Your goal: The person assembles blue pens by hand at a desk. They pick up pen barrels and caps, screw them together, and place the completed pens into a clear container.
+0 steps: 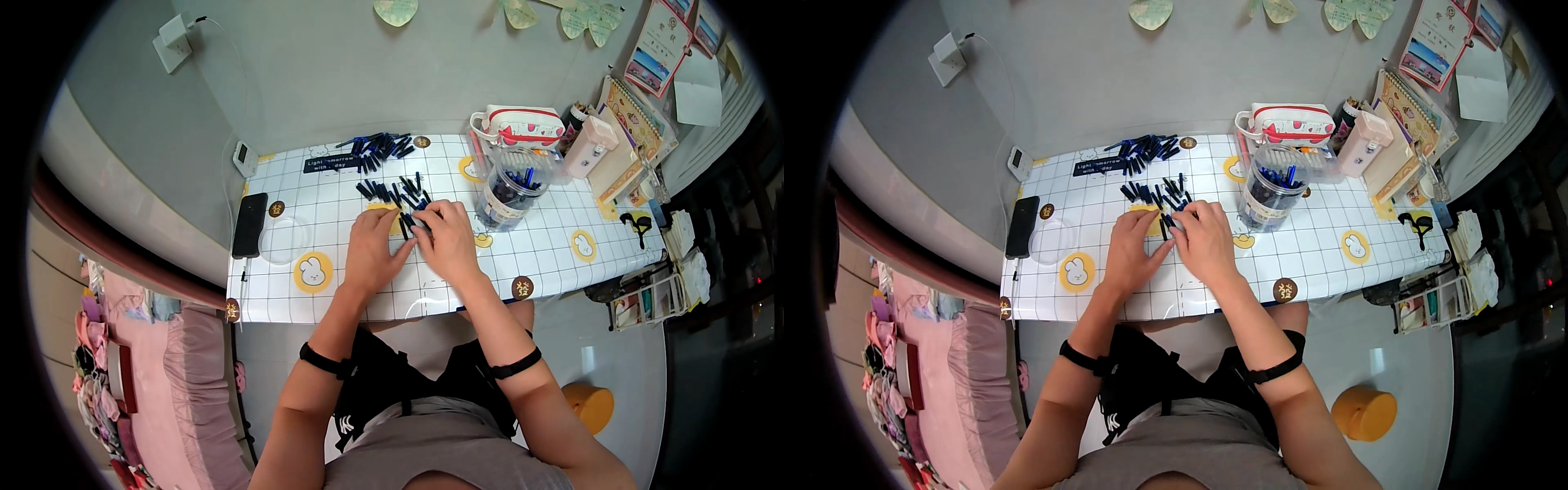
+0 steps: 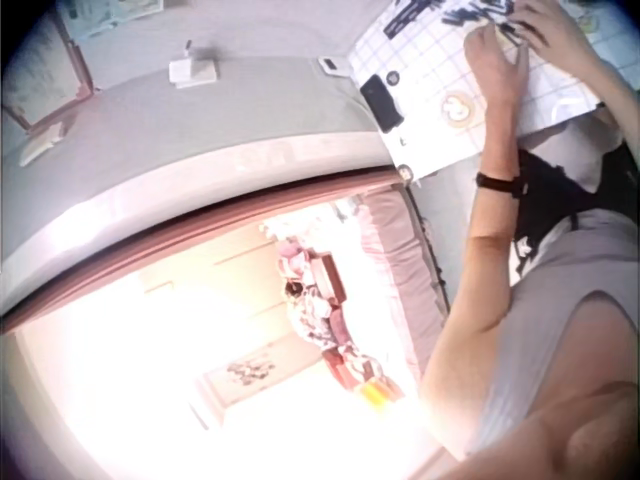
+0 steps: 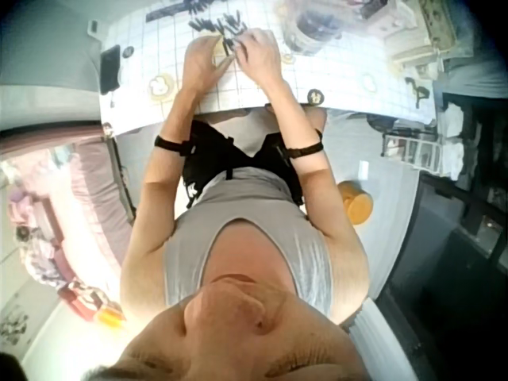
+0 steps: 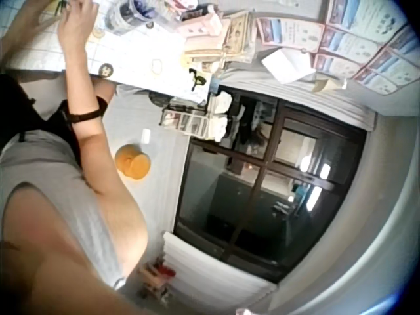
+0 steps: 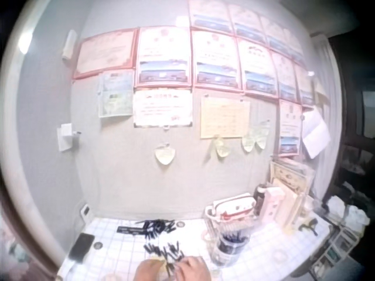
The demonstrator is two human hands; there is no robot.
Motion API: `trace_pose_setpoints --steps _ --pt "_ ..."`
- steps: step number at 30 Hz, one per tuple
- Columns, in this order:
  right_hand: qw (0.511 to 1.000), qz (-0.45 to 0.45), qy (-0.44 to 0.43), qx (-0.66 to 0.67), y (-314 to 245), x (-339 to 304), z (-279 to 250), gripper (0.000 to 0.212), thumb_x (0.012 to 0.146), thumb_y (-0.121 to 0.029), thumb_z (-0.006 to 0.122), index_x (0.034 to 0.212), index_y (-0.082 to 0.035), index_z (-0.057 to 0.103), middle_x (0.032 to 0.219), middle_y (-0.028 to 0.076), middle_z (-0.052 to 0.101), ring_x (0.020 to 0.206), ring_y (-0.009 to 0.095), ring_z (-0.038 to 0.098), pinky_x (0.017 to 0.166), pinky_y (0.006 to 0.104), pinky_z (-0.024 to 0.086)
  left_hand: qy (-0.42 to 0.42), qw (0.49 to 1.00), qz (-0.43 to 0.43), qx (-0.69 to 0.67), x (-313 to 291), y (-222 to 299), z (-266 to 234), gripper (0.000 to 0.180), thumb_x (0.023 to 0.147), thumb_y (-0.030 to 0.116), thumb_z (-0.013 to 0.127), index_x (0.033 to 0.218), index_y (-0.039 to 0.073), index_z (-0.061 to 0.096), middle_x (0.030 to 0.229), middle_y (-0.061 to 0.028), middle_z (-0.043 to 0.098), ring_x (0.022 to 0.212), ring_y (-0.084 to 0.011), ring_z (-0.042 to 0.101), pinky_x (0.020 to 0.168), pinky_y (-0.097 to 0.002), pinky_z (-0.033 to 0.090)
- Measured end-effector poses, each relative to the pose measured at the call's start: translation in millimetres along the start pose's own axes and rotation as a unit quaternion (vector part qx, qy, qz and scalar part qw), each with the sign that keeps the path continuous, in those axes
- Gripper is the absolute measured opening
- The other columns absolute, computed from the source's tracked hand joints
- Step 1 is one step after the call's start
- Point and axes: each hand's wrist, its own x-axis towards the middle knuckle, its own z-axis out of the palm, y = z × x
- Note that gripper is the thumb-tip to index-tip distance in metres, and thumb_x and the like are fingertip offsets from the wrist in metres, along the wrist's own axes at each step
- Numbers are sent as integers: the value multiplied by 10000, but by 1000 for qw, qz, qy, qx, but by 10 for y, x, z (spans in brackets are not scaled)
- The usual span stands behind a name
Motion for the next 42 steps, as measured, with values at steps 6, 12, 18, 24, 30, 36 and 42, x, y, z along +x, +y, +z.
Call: trace_pose_setpoints --steps 6,12,18,24,30,36,42 --pt "999 -5 -27 -31 -63 28 0 249 937 -94 814 1184 -57 816 1142 95 653 1059 337 594 945 448 512 -9 1000 3 25 -26 -27 34 573 908 200 890 1414 30 683 1431 -196 626 1383 -407 556 1184 -509 444" --pt "999 -2 -44 -29 -36 24 12 240 948 -92 803 1186 -58 818 1153 103 649 1070 340 588 958 447 507 2 1000 5 20 -43 -58 66 542 910 197 895 1382 22 694 1415 -193 631 1369 -408 568 1180 -510 446" --pt "999 -2 -46 -12 -32 13 12 250 948 -44 779 1194 -59 819 1185 97 660 1103 343 588 992 455 508 39 997 -26 67 -92 -63 43 542 893 217 914 1337 -4 696 1395 -202 639 1343 -401 575 1148 -513 436" --pt "998 -26 -59 -10 -19 11 13 265 943 -11 762 1198 -60 816 1211 83 667 1144 338 573 1009 452 510 92 994 -10 64 -51 56 -2 442 877 133 871 1281 49 712 1343 -169 654 1311 -376 585 1123 -505 420" --pt "998 -28 -58 -18 -14 12 7 223 920 -51 808 1143 -65 800 1186 82 663 1125 339 577 1001 456 512 47 998 -2 43 -92 -59 -7 300 853 17 792 1141 91 752 1204 -113 688 1225 -351 612 1070 -488 432" --pt "999 35 -25 -28 10 -8 13 194 889 -112 862 1035 -68 742 1085 92 646 1062 342 599 949 469 507 75 994 -24 81 -82 -1 9 163 864 56 791 1001 73 703 1065 -118 654 1074 -349 592 975 -487 433" --pt "999 22 -18 -43 16 -14 35 161 886 -110 861 976 -69 734 1042 94 639 1027 341 596 920 469 510 73 990 -38 114 -47 -12 61 168 912 118 829 972 77 678 1014 -103 657 1004 -338 595 935 -475 435"
